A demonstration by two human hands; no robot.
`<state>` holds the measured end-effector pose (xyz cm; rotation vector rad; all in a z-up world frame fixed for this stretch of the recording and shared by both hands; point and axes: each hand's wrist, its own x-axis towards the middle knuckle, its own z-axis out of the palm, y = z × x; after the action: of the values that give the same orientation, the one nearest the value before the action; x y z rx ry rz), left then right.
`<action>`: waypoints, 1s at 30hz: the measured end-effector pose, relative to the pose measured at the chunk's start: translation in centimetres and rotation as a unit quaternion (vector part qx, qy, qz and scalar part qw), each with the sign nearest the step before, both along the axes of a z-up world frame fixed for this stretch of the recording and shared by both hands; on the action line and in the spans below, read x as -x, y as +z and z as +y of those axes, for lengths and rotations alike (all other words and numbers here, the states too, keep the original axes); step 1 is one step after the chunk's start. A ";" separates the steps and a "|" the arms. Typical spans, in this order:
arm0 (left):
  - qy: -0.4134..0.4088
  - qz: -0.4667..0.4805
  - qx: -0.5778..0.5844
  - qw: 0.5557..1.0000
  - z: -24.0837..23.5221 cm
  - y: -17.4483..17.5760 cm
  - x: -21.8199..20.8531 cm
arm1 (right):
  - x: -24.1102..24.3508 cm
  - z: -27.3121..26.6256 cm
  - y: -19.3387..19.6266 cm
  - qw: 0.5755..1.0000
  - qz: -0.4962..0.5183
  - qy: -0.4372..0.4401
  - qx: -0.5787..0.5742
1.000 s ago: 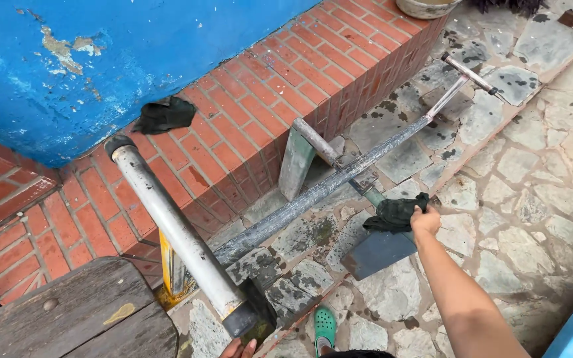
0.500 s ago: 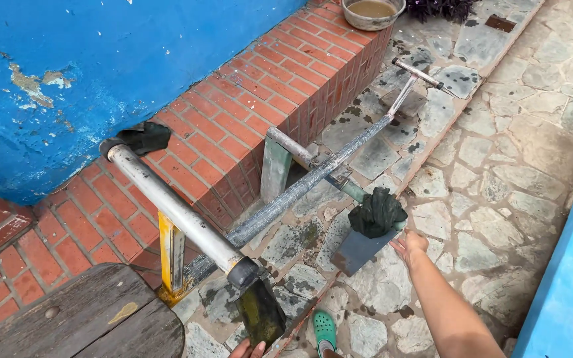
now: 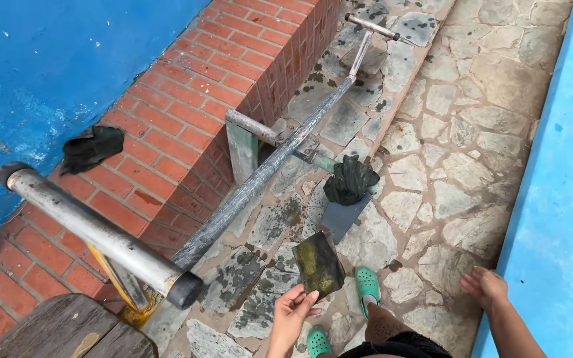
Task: Sanding a metal frame and wooden plank with an abrasive pad and water.
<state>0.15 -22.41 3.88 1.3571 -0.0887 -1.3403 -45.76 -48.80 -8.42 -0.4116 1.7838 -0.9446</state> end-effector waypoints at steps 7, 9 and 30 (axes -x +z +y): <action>-0.119 -0.072 0.161 0.977 -13.8 3.1 4.1 | 4.5 -6.9 6.0 0.997 -0.037 0.027 0.066; -0.127 -0.066 0.168 0.975 -18.4 2.9 7.0 | 5.9 -10.3 8.9 0.994 -0.043 0.059 0.080; -0.297 -0.006 0.141 0.944 -59.5 1.4 28.3 | 7.5 -41.2 19.0 0.924 -0.177 0.332 0.071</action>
<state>-28.19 -81.95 5.26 1.1303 -0.7210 -1.7333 -53.22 -90.00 10.62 -0.8194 1.1248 -0.6076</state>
